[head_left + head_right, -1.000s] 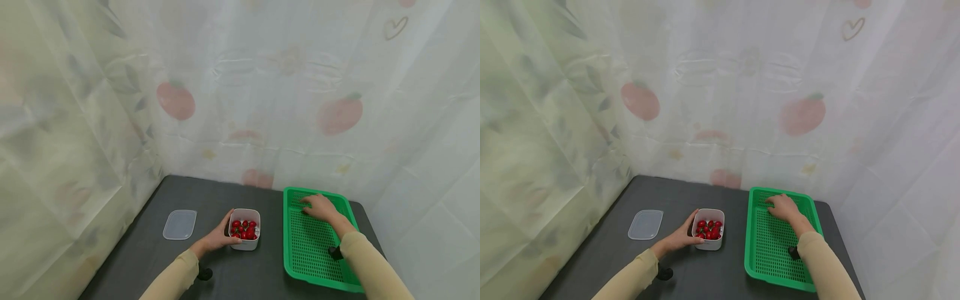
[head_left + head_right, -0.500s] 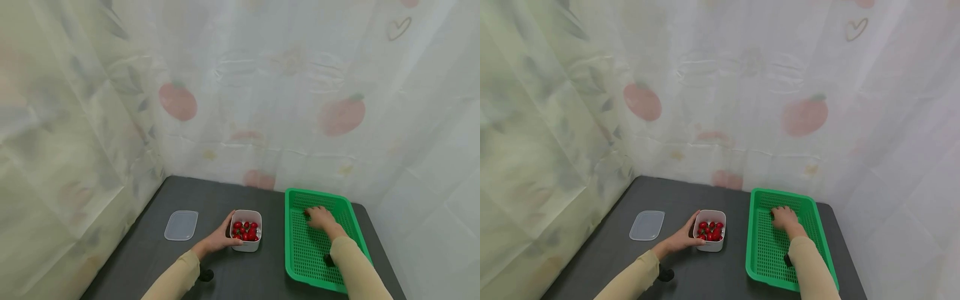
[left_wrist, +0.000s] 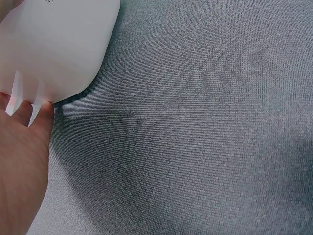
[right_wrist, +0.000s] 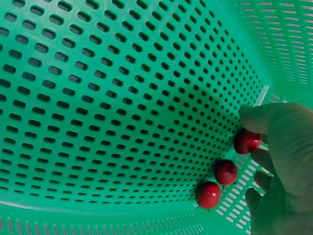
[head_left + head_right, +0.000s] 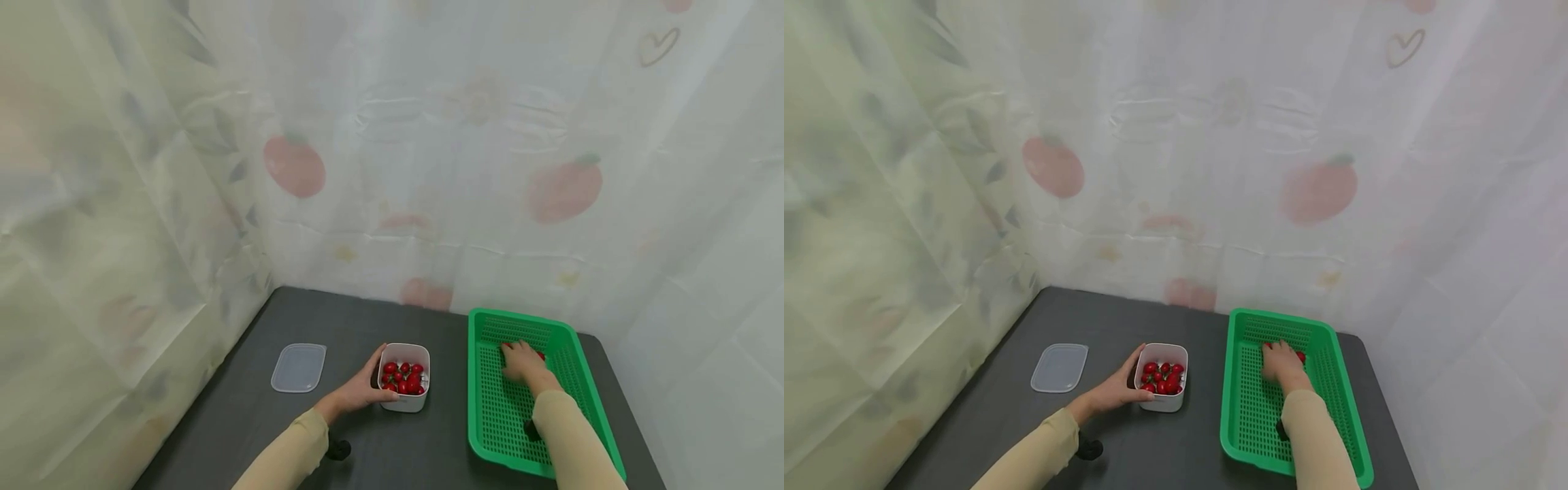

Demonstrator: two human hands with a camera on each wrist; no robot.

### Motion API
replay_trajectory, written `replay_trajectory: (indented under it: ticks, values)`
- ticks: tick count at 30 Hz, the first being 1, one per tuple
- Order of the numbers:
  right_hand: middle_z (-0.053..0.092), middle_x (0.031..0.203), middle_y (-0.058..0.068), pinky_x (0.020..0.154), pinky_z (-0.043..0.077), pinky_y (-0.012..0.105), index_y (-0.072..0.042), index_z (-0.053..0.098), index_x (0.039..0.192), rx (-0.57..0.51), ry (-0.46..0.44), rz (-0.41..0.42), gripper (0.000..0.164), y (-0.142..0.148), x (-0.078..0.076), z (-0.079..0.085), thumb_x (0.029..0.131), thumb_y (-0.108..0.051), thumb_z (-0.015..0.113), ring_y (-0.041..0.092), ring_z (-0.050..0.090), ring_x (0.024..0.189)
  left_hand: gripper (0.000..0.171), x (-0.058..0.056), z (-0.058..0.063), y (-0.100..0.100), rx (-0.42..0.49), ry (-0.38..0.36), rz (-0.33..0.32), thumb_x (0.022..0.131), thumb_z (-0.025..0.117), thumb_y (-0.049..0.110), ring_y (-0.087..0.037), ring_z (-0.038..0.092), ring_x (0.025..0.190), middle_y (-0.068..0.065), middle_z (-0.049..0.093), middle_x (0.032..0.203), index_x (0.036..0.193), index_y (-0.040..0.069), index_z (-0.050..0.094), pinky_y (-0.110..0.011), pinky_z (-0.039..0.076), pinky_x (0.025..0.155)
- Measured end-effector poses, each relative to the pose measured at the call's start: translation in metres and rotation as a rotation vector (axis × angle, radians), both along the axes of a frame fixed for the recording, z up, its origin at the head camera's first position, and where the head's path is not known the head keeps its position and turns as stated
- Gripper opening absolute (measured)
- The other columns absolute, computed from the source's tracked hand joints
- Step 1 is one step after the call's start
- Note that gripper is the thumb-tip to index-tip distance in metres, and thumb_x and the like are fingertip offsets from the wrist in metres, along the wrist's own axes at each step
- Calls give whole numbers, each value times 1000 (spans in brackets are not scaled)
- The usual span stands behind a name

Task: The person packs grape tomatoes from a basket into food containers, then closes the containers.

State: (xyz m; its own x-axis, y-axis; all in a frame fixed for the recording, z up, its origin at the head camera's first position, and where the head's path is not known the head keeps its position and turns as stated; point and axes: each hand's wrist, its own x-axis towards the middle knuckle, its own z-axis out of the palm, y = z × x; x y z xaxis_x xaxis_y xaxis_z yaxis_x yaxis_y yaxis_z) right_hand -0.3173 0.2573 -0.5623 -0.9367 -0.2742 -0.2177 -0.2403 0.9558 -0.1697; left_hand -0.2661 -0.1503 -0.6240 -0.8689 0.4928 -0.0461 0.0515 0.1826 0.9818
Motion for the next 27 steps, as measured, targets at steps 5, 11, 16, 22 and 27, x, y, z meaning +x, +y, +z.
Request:
replay_trajectory:
  ticks: [5,11,16,22,27]
  values:
    - [36,151,37,111,27,66,10,45,147,15,15,-7,55,0,0,0,99,-11,62,58,25,142,115,-1,-3,0,3,0,-1,88,83,22,-40,26,146,-14,17,165,165,17,-2,-56,38,111]
    - [39,153,32,113,23,67,8,49,146,-8,14,-9,49,-1,-1,-1,98,-2,53,57,17,146,115,-1,-3,0,2,-3,3,88,83,22,-40,24,147,-13,16,165,165,16,-2,-56,36,112]
    - [44,150,32,112,25,68,6,48,147,-21,31,-4,49,0,-2,-9,99,0,50,57,21,144,115,-1,-3,-1,-3,1,5,88,83,23,-41,25,146,-13,16,165,165,17,-2,-56,37,112]
    - [52,140,34,107,34,67,6,56,139,-21,82,43,40,-2,-4,-11,100,-1,54,57,34,137,114,-2,-4,-1,-16,6,9,88,83,22,-40,26,146,-13,17,165,165,16,-2,-56,37,112]
    - [57,133,31,101,41,64,5,61,134,-11,101,56,34,-6,-4,-8,100,-1,54,53,45,129,114,-2,-5,-1,-13,7,13,88,83,23,-40,24,147,-14,17,165,165,21,0,-56,35,112]
